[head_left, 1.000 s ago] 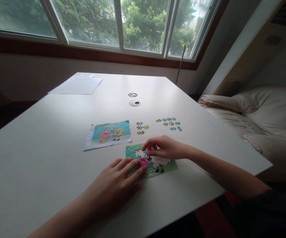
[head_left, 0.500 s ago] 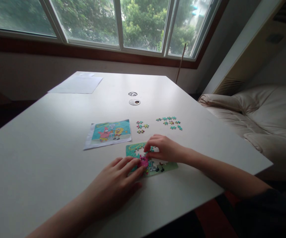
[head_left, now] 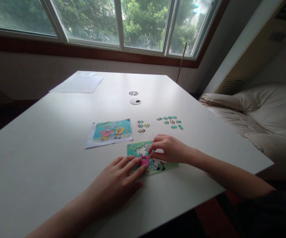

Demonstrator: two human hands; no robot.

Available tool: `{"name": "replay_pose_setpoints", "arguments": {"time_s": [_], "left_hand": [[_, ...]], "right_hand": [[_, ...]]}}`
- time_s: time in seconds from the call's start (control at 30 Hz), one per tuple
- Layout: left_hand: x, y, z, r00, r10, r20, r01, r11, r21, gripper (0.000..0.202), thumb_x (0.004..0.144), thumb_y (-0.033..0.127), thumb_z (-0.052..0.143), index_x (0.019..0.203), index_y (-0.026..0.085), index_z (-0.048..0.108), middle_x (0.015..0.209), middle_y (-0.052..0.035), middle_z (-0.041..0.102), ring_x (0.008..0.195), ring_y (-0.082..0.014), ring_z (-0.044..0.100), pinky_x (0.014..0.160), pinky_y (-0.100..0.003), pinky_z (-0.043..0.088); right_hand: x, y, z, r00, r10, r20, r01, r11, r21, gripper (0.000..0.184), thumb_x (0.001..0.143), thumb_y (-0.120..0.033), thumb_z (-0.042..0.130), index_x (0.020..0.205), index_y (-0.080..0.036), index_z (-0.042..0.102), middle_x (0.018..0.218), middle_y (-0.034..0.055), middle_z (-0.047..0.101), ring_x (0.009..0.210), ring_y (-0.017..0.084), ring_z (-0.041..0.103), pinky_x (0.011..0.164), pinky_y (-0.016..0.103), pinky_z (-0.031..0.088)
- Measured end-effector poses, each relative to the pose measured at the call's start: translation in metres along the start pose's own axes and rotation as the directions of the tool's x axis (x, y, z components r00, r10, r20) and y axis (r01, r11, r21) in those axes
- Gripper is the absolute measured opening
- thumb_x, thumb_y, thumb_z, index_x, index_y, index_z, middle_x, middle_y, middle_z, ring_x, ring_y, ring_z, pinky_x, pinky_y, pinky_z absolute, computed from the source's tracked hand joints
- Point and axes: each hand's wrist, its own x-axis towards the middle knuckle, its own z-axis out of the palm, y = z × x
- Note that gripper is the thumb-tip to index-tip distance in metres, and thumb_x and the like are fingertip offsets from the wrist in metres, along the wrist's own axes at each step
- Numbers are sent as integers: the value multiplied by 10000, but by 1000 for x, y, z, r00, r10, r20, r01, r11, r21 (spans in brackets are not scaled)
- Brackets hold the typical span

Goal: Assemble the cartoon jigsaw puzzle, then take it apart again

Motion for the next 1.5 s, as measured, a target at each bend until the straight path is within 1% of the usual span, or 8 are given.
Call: {"name": "replay_pose_setpoints", "arguments": {"time_s": [0.33, 0.43, 0.53, 0.7, 0.8, 0.87, 1.07, 1.5], "left_hand": [[0, 1, 0, 999, 1, 36, -1, 1000, 10, 323, 901, 257, 481, 1216, 200, 518, 1164, -98, 597, 1031, -268, 545, 825, -407, 465], [1, 1, -2, 999, 6, 35, -7, 1000, 9, 319, 904, 257, 476, 1217, 207, 516, 1161, -95, 599, 1031, -265, 546, 821, -402, 468], [1, -3, -6, 998, 18, 58, -18, 1000, 3, 318, 909, 262, 473, 1221, 214, 511, 1154, -91, 602, 1022, -262, 553, 813, -403, 476], [-6, -23, -12, 999, -41, 29, 40, 999, 28, 280, 933, 296, 431, 1175, 208, 539, 1123, -101, 613, 1026, -279, 560, 809, -441, 491], [-11, -36, -12, 997, -77, 16, 77, 997, 31, 272, 933, 306, 434, 1161, 210, 547, 1129, -101, 613, 1037, -277, 568, 822, -454, 498], [-12, -40, -10, 995, -99, 32, 98, 995, 29, 281, 930, 305, 440, 1176, 213, 541, 1176, -104, 597, 1072, -279, 561, 848, -461, 496], [-11, -40, -4, 992, -101, 80, 98, 994, 39, 349, 943, 338, 403, 1241, 193, 510, 1309, -136, 524, 1177, -296, 512, 914, -483, 481], [-10, -40, -4, 987, -133, 96, 136, 990, -33, 355, 918, 333, 437, 1241, 209, 513, 1287, -120, 537, 1173, -291, 513, 933, -476, 466]], "right_hand": [[0, -2, 4, 999, -6, 40, 10, 996, -85, 182, 853, -312, 582, 771, -183, 680, 725, 46, 653, 704, 145, 543, 652, 245, 412], [0, 0, -2, 997, 10, 72, -7, 999, -44, 169, 853, -330, 580, 840, -205, 692, 736, 35, 654, 718, 145, 552, 655, 245, 411], [-3, 6, -18, 984, 16, 178, -26, 998, 57, 188, 842, -322, 593, 965, -203, 672, 863, 43, 650, 777, 142, 572, 702, 247, 430], [-18, 20, -47, 926, 175, 336, -203, 978, 50, 515, 735, -379, 689, 1190, -193, 533, 1109, 79, 576, 916, 189, 565, 779, 288, 445], [-26, 28, -53, 890, 259, 376, -283, 959, 11, 734, 650, -457, 727, 1272, -182, 450, 1221, 103, 505, 1066, 249, 516, 874, 330, 427], [-30, 30, -54, 875, 281, 393, -311, 950, 13, 799, 625, -495, 726, 1293, -178, 423, 1259, 111, 473, 1131, 273, 479, 923, 342, 405], [-33, 30, -50, 849, 320, 421, -354, 935, 2, 813, 630, -573, 688, 1271, -145, 427, 1193, 122, 504, 1081, 269, 502, 906, 329, 412], [-32, 35, -46, 852, 337, 400, -376, 926, 20, 754, 616, -538, 708, 1220, -161, 459, 1161, 115, 513, 1061, 268, 501, 878, 322, 411]]}}
